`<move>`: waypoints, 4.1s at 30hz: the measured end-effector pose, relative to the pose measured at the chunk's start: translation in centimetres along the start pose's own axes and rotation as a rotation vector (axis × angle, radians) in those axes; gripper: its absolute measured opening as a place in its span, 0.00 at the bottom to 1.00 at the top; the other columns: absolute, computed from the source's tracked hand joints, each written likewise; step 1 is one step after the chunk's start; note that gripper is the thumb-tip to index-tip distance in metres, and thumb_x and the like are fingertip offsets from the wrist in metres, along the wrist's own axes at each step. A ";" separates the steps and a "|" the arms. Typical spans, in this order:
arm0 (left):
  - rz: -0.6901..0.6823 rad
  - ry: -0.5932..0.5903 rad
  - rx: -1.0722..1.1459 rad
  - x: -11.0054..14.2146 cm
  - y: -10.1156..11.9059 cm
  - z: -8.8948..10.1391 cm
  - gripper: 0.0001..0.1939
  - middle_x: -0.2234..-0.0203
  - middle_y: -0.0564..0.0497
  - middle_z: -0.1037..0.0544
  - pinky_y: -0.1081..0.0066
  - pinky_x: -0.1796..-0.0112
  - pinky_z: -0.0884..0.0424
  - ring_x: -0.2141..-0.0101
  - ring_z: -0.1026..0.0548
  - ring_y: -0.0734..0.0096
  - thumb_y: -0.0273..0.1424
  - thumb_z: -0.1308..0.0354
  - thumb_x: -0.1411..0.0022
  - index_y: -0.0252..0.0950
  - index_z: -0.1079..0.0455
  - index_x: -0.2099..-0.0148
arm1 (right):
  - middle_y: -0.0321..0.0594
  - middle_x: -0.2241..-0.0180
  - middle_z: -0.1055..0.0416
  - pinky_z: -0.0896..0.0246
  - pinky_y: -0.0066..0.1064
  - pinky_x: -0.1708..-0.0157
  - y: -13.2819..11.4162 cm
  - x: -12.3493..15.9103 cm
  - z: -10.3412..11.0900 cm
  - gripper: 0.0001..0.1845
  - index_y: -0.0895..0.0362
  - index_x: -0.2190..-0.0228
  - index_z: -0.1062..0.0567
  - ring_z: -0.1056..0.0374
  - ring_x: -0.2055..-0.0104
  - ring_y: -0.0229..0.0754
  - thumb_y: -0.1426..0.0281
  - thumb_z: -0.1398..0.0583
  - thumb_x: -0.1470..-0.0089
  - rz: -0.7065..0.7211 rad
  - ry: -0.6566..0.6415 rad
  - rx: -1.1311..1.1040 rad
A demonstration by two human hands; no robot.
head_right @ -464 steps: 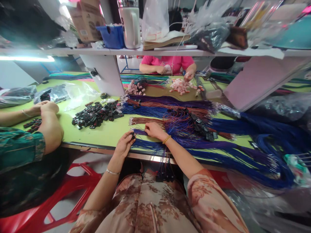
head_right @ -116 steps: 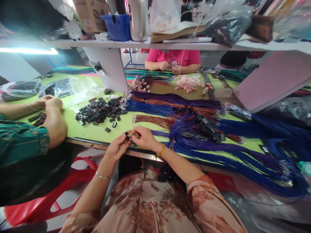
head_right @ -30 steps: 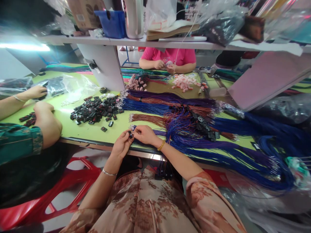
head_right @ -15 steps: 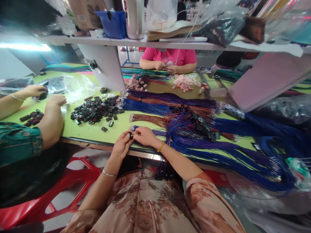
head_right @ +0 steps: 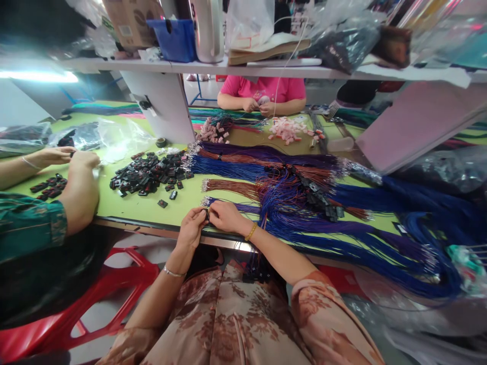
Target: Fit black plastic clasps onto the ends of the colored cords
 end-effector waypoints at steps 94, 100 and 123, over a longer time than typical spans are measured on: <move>0.045 0.006 0.062 -0.7 -0.8 -1.8 0.14 0.73 0.54 0.24 0.62 0.55 0.28 0.69 0.24 0.74 0.30 0.31 0.56 0.35 0.32 0.67 | 0.40 0.72 0.27 0.51 0.28 0.70 2.0 -1.0 1.1 0.06 0.58 0.72 0.26 0.38 0.71 0.39 0.71 0.43 0.48 -0.112 -0.024 0.078; 0.045 -0.012 0.069 -0.8 -0.8 -1.8 0.13 0.67 0.51 0.23 0.63 0.53 0.29 0.63 0.24 0.72 0.34 0.33 0.50 0.36 0.30 0.63 | 0.40 0.71 0.27 0.51 0.28 0.70 1.6 -0.7 1.5 0.08 0.58 0.69 0.26 0.38 0.72 0.38 0.68 0.44 0.44 -0.028 -0.082 0.063; -0.100 -0.024 0.003 0.5 0.6 -1.2 0.18 0.49 0.41 0.27 0.60 0.45 0.35 0.50 0.26 0.62 0.41 0.42 0.40 0.38 0.30 0.51 | 0.59 0.55 0.32 0.43 0.44 0.54 11.6 9.5 15.2 0.24 0.64 0.51 0.33 0.36 0.52 0.56 0.62 0.45 0.46 -0.748 0.714 0.520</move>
Point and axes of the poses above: each hand's wrist, its own x-axis away from the middle knuckle, its own z-axis out of the back of the hand, y = z × x, the point moved 4 cm from there along -x, towards the middle knuckle
